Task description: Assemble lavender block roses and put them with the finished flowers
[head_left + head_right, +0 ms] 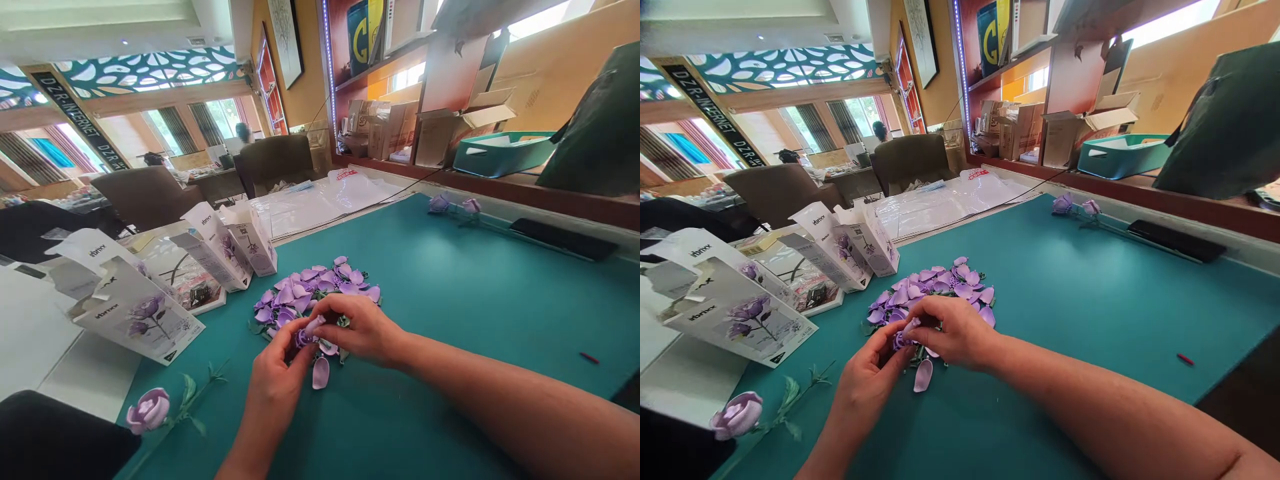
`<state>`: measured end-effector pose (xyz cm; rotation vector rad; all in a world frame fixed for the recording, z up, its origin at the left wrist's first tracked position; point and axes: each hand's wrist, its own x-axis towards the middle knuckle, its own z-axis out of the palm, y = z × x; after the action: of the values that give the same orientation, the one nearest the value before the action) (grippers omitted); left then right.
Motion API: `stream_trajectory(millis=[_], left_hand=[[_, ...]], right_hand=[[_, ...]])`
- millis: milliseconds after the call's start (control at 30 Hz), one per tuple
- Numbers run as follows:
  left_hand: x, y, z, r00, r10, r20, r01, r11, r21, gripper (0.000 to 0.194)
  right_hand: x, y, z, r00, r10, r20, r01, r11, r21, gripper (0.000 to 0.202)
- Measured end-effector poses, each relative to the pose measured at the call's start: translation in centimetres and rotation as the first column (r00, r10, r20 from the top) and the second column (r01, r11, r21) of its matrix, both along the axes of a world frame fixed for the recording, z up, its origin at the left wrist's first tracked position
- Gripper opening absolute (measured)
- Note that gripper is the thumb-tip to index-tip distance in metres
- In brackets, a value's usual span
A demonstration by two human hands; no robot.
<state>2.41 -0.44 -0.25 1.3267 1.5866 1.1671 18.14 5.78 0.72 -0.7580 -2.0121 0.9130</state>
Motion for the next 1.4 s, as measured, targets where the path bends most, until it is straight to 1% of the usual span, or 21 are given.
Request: stream_trajectory(millis=[167,267,467,800,1067,1200,1267,1333,1400], left_hand=[[0.2,-0.2,0.2,1.000,0.025,0.016,-0.025,0.999,0.020,0.035],[0.2,-0.2,0.2,1.000,0.024,0.005,-0.024,1.000,0.020,0.031],[0.2,0.0,0.1,1.000,0.019,0.007,-0.019,1.000,0.003,0.030],[0.1,0.0,-0.3,0.998,0.031,-0.058,-0.030,0.999,0.013,0.030],[0.1,-0.2,-0.3,0.995,0.022,-0.097,-0.024,1.000,-0.018,0.035],[0.2,0.0,-0.3,0.999,0.004,-0.048,-0.005,1.000,-0.022,0.036],[0.2,0.1,-0.3,1.000,0.009,-0.009,-0.009,1.000,-0.023,0.036],[0.2,0.2,-0.2,1.000,0.018,0.020,-0.017,1.000,-0.023,0.037],[0.2,0.2,-0.1,0.999,0.019,0.046,-0.018,1.000,-0.023,0.038]], right_hand=[[0.0,0.0,-0.1,1.000,0.006,0.014,-0.007,0.999,0.031,0.006],[0.0,0.0,-0.1,1.000,0.015,0.020,-0.015,1.000,0.019,0.006],[0.0,0.0,-0.2,0.999,0.022,0.034,-0.022,1.000,-0.004,0.006],[-0.3,-0.2,-0.5,0.999,-0.009,0.044,0.008,1.000,0.024,0.006],[-0.5,-0.2,-0.8,0.999,-0.001,0.035,-0.004,0.989,0.146,0.009],[-0.5,-0.1,-0.9,0.999,-0.005,0.049,-0.001,0.991,0.132,0.010],[-0.4,0.0,-1.0,1.000,-0.015,0.022,0.012,0.991,0.135,0.014],[-0.3,-0.1,-1.0,0.999,-0.037,-0.026,0.040,0.986,0.164,0.018],[-0.2,-0.1,-1.1,0.997,-0.047,-0.064,0.060,0.975,0.216,0.016]])
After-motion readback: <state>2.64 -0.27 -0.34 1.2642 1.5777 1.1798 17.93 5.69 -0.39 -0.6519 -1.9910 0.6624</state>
